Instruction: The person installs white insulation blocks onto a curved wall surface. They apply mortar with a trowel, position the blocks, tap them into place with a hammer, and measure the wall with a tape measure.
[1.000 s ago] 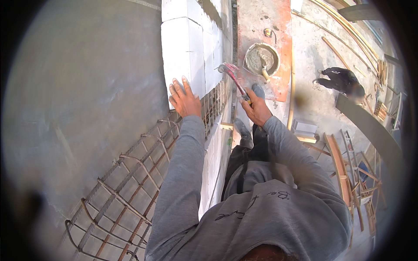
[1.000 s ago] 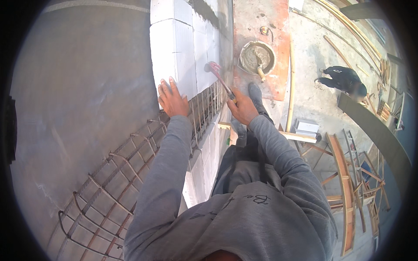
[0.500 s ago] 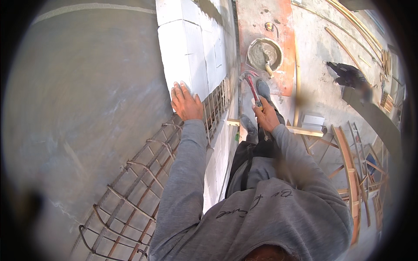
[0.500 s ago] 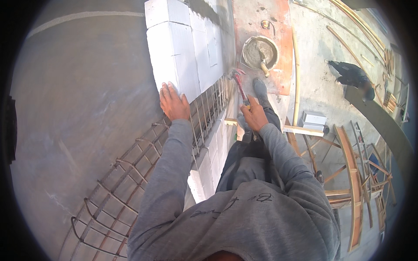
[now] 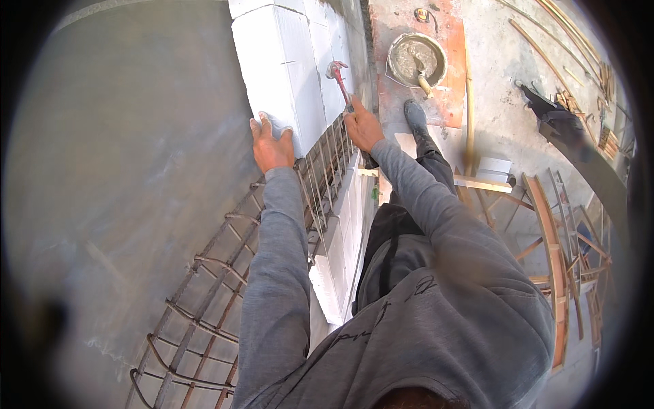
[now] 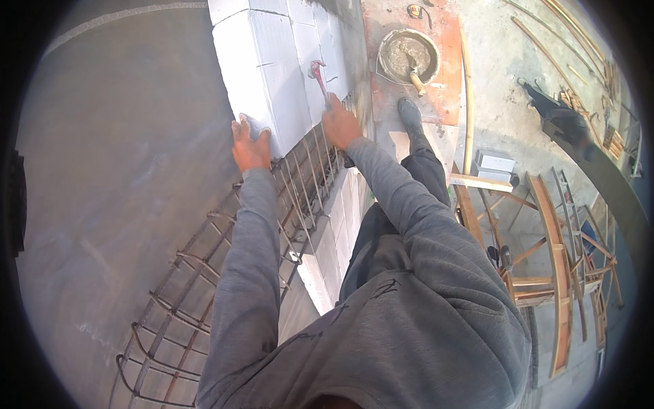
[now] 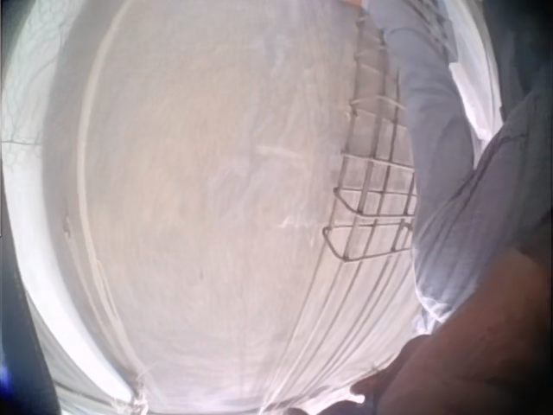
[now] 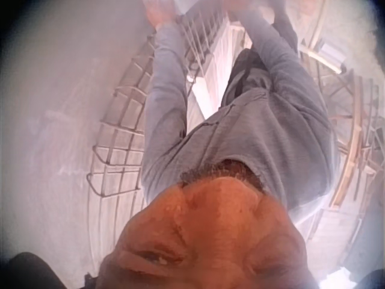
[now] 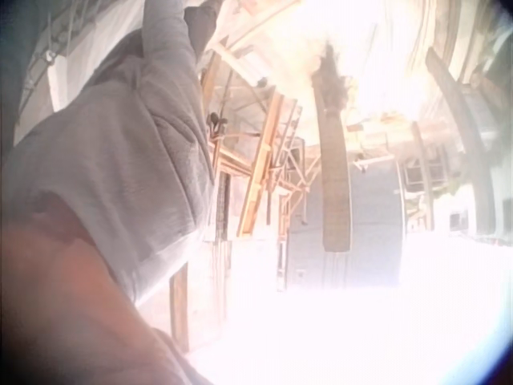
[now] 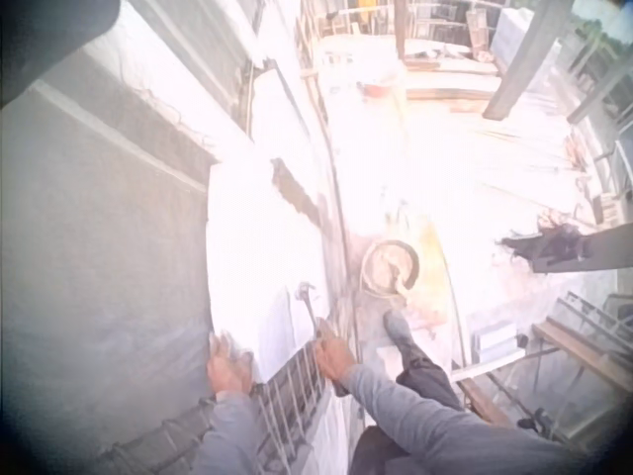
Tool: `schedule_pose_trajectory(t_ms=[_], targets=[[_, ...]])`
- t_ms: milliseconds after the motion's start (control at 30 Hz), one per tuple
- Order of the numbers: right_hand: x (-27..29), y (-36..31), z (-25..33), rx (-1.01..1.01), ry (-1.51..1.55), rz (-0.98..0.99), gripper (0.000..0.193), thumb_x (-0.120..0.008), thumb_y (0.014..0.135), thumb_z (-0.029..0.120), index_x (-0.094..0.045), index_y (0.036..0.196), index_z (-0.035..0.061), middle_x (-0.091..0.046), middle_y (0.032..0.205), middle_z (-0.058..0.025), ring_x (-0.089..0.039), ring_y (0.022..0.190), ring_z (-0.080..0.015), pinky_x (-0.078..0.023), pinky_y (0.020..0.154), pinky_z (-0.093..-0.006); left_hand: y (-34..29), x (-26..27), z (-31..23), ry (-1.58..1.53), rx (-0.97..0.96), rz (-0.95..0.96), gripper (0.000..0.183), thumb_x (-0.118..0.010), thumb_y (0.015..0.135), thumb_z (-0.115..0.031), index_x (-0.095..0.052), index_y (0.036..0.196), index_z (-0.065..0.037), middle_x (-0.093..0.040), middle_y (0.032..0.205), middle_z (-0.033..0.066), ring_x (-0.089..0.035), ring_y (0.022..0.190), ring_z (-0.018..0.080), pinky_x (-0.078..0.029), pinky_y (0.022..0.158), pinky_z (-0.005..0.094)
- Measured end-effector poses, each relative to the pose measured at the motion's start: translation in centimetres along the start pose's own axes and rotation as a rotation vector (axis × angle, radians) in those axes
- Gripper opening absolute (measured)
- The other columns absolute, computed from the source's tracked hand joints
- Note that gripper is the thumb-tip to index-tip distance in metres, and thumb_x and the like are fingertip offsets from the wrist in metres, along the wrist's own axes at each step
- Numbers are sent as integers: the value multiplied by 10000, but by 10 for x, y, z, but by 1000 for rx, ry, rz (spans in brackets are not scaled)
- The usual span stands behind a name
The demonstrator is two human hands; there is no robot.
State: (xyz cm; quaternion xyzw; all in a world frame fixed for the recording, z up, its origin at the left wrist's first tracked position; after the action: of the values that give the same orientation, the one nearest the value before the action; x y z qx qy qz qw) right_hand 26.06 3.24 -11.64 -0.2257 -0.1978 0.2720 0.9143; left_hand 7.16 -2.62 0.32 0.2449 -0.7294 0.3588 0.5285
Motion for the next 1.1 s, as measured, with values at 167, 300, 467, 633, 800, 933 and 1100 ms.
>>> schedule_pose_trajectory(t_ms=[167, 300, 467, 633, 800, 933, 1100], targets=[[-16, 24, -9, 88, -158, 130, 570, -505, 872, 135, -374, 1420, 52, -631, 868, -326, -624, 810, -488, -493, 769, -528, 0, -2, 2, -8, -64, -23, 718, -778, 743, -204, -511, 1388, -39, -399, 1459, 297, -489, 1289, 409, -427, 1061, 412], [-5, -28, -34, 215, -131, 304, 520, -522, 856, 134, -423, 1365, 100, -642, 861, -296, -625, 813, -480, -503, 762, -536, 0, 3, 4, 20, -25, -19, 718, -777, 744, -206, -510, 1391, -43, -394, 1460, 300, -495, 1286, 402, -430, 1059, 397], [-16, -21, -38, 227, -238, 193, 605, -545, 847, 138, -374, 1425, 81, -644, 855, -293, -624, 799, -488, -510, 738, -537, -2, 2, 2, -9, -5, -2, 709, -754, 769, -233, -494, 1414, -91, -388, 1489, 245, -487, 1304, 369, -420, 1068, 389], [-11, -6, -24, 166, -232, 280, 655, -574, 837, 131, -350, 1449, 69, -646, 877, -311, -625, 830, -497, -511, 776, -529, 0, 11, -4, -9, 65, 51, 720, -757, 776, -241, -479, 1433, -141, -377, 1510, 207, -478, 1319, 345, -417, 1077, 392], [35, -104, -6, 283, -182, 375, 628, -587, 873, 102, -355, 1454, 43, -636, 955, -314, -633, 882, -468, -513, 763, -478, -2, 4, 6, -83, 34, 25, 750, -778, 765, -237, -468, 1438, -119, -362, 1518, 212, -457, 1337, 342, -425, 1074, 406], [55, -116, 68, 492, -140, 280, 589, -570, 932, 117, -340, 1470, 46, -614, 959, -264, -629, 822, -434, -511, 717, -457, -9, -17, 28, -165, 85, -156, 839, -791, 748, -244, -396, 1449, -5, -388, 1491, 236, -463, 1329, 343, -408, 1086, 403], [64, -70, 148, 749, -456, 390, 585, -517, 978, 193, -276, 1508, 136, -591, 882, -224, -621, 743, -408, -504, 664, -472, -2, -12, 28, -213, 196, 32, 888, -815, 718, -277, -387, 1412, 76, -455, 1427, 254, -486, 1299, 353, -410, 1079, 403]])
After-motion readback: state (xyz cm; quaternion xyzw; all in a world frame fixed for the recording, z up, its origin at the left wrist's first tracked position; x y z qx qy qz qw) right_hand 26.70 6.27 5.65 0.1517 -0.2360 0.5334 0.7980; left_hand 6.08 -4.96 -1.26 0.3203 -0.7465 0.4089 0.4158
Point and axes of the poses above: each hand's wrist, its own y-axis towards the middle knuckle, its own x-axis out of the back of the hand, z = x × y, the point moved 2 cm from there along y, towards the middle knuckle
